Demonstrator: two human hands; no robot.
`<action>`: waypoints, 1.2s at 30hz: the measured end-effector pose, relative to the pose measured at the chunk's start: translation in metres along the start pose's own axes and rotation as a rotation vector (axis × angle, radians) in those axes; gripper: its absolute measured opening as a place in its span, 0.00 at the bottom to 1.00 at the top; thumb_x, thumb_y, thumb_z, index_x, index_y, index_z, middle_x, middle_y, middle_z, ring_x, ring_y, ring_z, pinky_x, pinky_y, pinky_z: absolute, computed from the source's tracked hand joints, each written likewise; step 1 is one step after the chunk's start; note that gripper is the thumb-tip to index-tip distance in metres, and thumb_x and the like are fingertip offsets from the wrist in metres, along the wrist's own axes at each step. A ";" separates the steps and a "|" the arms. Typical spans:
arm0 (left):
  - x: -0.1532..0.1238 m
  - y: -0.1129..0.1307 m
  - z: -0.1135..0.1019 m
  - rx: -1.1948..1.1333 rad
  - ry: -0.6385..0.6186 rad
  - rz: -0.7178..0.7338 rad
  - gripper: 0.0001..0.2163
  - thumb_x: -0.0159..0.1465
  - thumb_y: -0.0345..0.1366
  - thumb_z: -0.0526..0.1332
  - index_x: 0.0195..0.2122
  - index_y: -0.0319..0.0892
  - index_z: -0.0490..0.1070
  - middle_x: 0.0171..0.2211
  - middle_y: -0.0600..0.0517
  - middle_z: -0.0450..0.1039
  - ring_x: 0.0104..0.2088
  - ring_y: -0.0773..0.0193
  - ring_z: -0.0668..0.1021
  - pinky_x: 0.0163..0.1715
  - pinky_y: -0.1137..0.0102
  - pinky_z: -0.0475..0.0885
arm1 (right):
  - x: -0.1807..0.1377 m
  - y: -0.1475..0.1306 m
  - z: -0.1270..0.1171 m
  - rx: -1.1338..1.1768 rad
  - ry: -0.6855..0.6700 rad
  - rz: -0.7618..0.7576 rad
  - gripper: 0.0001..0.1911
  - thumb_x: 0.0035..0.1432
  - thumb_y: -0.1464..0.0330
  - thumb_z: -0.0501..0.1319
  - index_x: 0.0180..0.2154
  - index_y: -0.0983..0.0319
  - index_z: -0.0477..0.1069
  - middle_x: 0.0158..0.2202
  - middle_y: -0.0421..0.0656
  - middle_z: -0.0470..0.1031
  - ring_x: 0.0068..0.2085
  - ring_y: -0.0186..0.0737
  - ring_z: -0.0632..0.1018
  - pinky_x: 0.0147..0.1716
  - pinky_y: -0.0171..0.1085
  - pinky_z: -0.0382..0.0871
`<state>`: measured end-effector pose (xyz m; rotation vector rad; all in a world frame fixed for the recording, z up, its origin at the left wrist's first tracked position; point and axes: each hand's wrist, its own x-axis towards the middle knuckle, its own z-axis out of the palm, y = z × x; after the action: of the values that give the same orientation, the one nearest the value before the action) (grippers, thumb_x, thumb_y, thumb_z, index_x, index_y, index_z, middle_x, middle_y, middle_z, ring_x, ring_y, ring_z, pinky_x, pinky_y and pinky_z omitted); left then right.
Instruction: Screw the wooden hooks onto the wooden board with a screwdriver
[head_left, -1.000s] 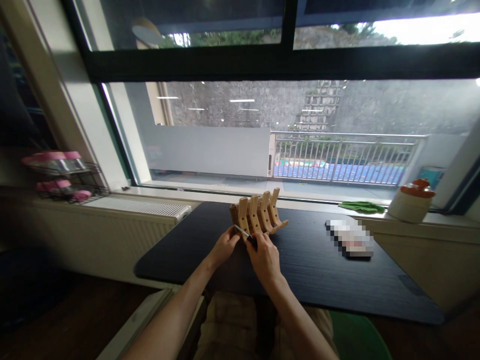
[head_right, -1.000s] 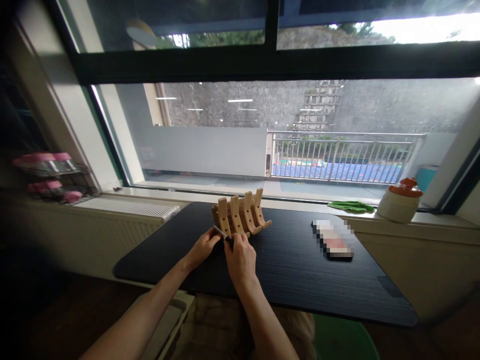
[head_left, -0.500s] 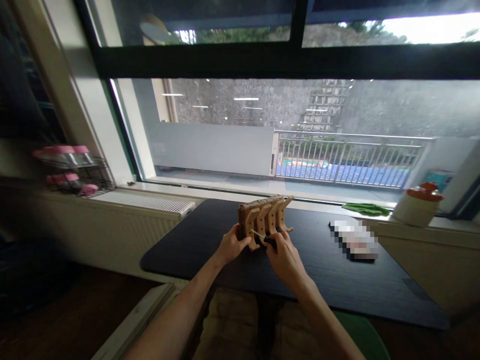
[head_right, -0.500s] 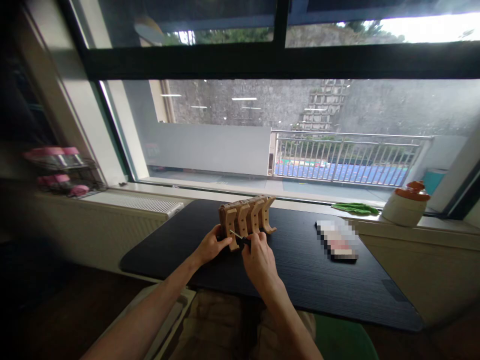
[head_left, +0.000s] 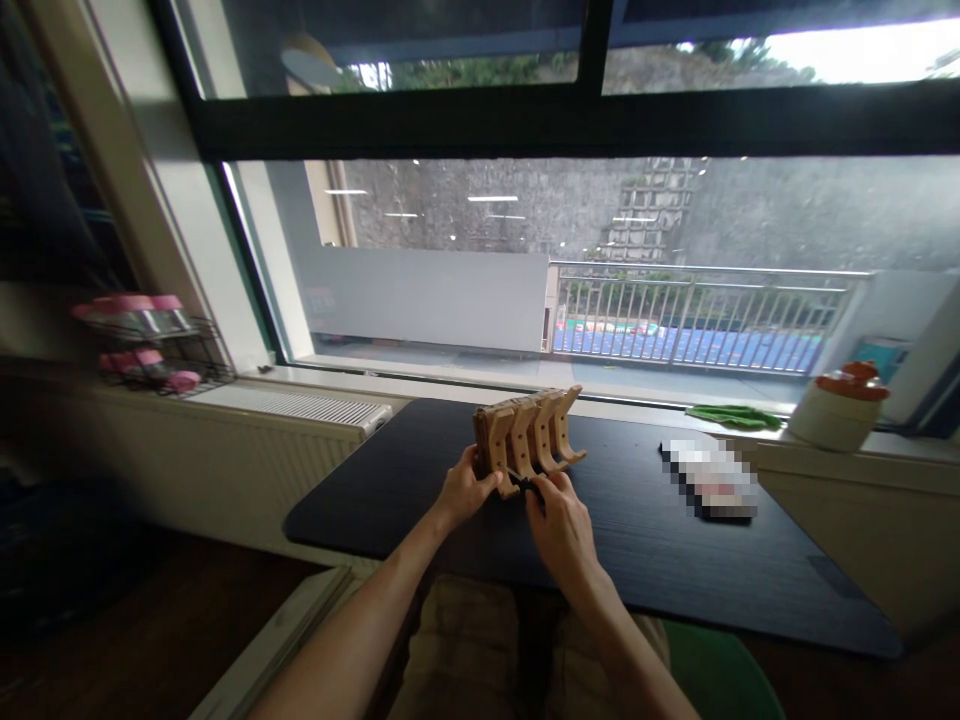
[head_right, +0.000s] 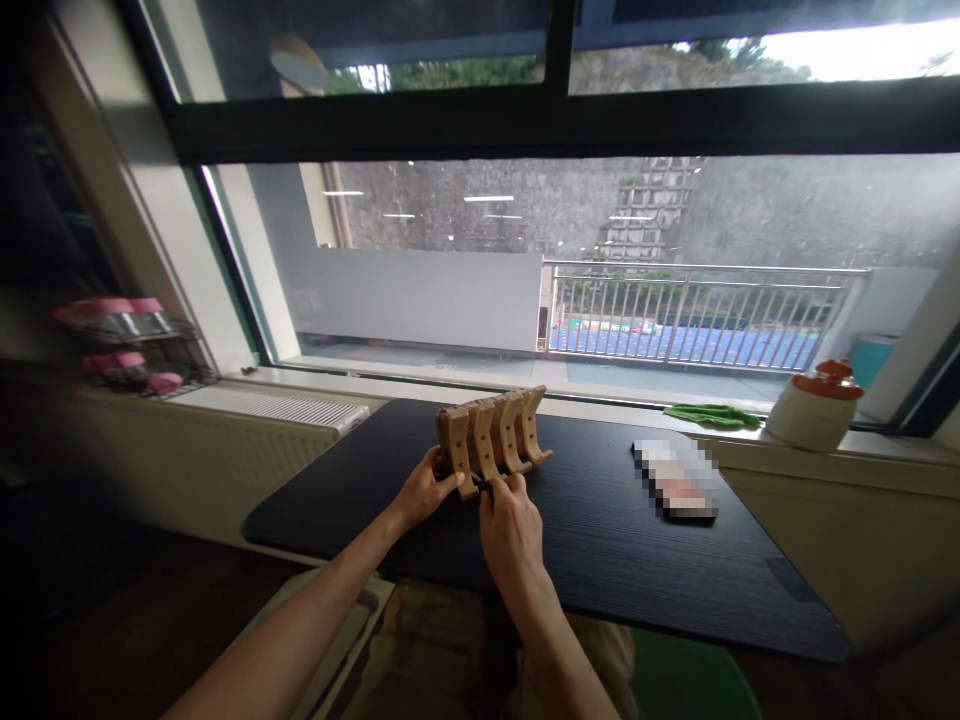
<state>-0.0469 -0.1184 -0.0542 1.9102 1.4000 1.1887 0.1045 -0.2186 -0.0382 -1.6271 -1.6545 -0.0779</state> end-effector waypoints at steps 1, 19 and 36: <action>0.000 0.000 0.000 0.000 0.000 0.002 0.19 0.51 0.37 0.63 0.45 0.43 0.65 0.40 0.49 0.75 0.42 0.58 0.76 0.44 0.65 0.69 | 0.001 -0.001 0.000 0.006 0.003 -0.002 0.11 0.57 0.70 0.53 0.41 0.59 0.71 0.39 0.43 0.68 0.34 0.36 0.73 0.31 0.33 0.63; 0.003 -0.013 0.003 -0.060 0.024 0.063 0.19 0.53 0.37 0.61 0.45 0.42 0.64 0.41 0.49 0.74 0.41 0.60 0.76 0.43 0.66 0.69 | -0.002 -0.011 0.002 -0.050 -0.015 -0.049 0.09 0.58 0.70 0.52 0.38 0.59 0.70 0.39 0.42 0.68 0.32 0.34 0.74 0.27 0.31 0.60; 0.005 -0.013 0.004 0.169 0.076 0.030 0.18 0.53 0.38 0.60 0.46 0.42 0.63 0.41 0.47 0.74 0.42 0.57 0.75 0.43 0.67 0.67 | -0.008 0.009 0.025 0.156 0.105 -0.045 0.15 0.53 0.75 0.50 0.43 0.62 0.65 0.41 0.44 0.65 0.35 0.36 0.73 0.34 0.34 0.66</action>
<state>-0.0498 -0.1087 -0.0642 2.0245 1.5613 1.2021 0.0984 -0.2098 -0.0642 -1.4447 -1.5770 -0.0542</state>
